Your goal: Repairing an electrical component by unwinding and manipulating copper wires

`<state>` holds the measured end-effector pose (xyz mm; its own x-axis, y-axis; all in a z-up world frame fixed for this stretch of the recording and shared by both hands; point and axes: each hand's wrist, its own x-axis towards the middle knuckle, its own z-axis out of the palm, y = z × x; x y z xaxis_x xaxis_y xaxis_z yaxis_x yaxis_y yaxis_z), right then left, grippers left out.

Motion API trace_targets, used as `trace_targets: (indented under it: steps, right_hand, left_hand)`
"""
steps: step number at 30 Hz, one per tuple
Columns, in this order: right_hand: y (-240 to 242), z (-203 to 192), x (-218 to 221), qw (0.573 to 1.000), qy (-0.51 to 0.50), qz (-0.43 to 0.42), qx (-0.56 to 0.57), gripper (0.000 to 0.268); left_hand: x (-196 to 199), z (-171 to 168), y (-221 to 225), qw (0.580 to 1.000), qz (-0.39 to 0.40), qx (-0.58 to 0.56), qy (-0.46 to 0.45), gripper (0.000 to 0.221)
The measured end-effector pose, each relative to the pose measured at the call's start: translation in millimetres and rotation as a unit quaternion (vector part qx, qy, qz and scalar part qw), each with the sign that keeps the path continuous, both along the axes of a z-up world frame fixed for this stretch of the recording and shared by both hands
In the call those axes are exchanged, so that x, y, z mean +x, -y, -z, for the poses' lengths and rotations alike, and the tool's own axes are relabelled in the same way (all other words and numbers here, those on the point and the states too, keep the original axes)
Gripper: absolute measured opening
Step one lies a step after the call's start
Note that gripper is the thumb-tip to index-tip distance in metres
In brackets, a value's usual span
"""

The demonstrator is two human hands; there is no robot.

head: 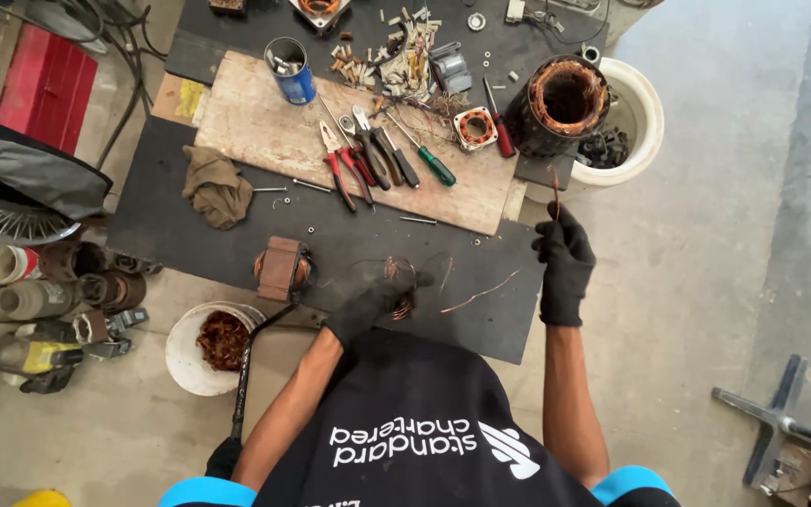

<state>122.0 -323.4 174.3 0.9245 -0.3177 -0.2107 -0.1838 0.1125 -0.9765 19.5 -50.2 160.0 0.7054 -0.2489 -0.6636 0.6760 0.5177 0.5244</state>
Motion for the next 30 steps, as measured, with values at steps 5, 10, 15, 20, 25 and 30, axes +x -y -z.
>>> trace_targets:
  steps: [5,10,15,20,25,30]
  right_hand:
    - [-25,27,-42,0.905,0.079,-0.162,-0.385,0.034]
    - [-90,-7,-58,0.874,0.200,-0.257,-0.361,0.056]
    - [-87,-1,-41,0.917,0.136,-0.243,-0.287,0.040]
    - [-66,8,-37,0.980,-0.097,-0.169,-0.048,0.038]
    - [-77,-55,-48,0.954,-0.125,-0.160,-0.222,0.045]
    - [-106,-79,-65,0.962,-0.105,-0.200,-0.155,0.048]
  left_hand:
    - [-3,53,7,0.990,-0.047,-0.098,-0.094,0.049]
    - [2,160,15,0.838,-0.220,-0.460,-0.193,0.046]
    - [-1,109,-3,0.879,-0.281,-0.365,-0.125,0.039]
    - [4,54,-10,0.915,-0.342,-0.208,-0.037,0.030]
    - [22,80,-13,0.987,-0.073,0.117,0.088,0.034]
    - [37,98,6,0.873,0.053,0.423,0.236,0.049]
